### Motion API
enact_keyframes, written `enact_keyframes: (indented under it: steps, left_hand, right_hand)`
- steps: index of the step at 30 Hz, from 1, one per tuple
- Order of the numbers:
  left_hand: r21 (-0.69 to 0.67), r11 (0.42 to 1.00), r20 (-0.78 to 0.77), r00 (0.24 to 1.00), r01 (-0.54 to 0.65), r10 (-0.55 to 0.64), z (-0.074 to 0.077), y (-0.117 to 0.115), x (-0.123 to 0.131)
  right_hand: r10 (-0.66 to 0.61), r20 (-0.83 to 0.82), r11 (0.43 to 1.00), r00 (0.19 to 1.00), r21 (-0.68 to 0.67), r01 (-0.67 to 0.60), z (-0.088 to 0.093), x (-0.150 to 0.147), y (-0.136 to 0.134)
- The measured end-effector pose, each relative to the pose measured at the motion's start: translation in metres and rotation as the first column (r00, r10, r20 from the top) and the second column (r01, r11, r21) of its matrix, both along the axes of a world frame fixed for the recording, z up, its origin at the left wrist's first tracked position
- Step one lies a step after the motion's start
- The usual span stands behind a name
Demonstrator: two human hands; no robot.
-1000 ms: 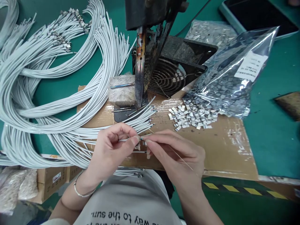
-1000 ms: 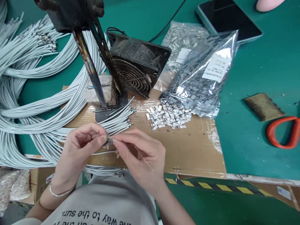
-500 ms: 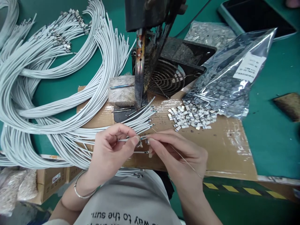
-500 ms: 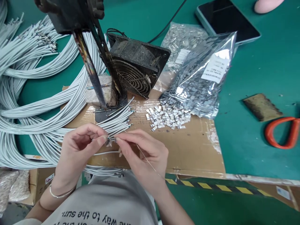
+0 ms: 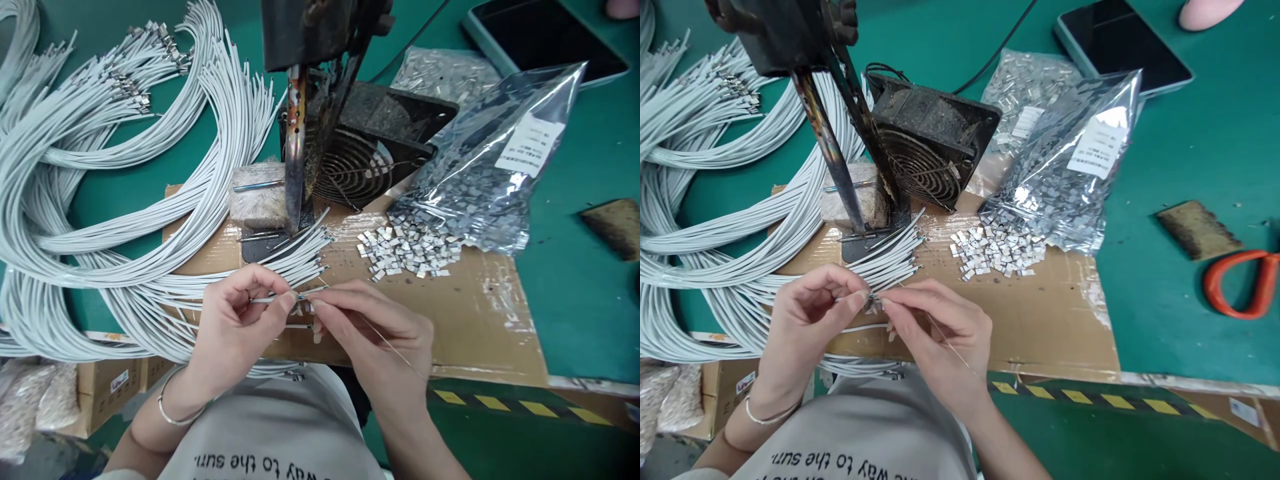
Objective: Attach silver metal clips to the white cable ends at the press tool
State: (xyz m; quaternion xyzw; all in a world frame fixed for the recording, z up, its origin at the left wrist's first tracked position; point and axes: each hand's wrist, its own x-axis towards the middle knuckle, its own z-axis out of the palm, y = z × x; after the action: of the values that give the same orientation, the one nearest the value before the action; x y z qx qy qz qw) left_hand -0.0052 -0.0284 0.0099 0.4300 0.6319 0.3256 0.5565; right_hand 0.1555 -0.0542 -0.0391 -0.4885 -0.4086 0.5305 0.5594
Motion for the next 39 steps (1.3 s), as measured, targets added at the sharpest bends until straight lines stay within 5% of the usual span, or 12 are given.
enact_keyframes:
  steps: [14, 26, 39]
  left_hand:
    - [0.031, 0.992, 0.071, 0.990, -0.122, 0.119, 0.004, -0.004, 0.012]
    - [0.108, 0.992, 0.067, 0.995, 0.061, -0.068, -0.005, -0.002, -0.003]
    - [0.101, 0.991, 0.063, 0.994, 0.085, -0.092, -0.001, 0.000, -0.001]
  right_hand:
    - [-0.092, -0.099, 0.994, 0.991, -0.064, 0.085, 0.002, -0.001, 0.004]
    - [-0.055, 0.041, 0.998, 0.998, -0.013, 0.056, 0.011, -0.001, 0.013]
    - [-0.034, 0.059, 0.999, 0.998, -0.002, 0.034, 0.010, 0.001, 0.012]
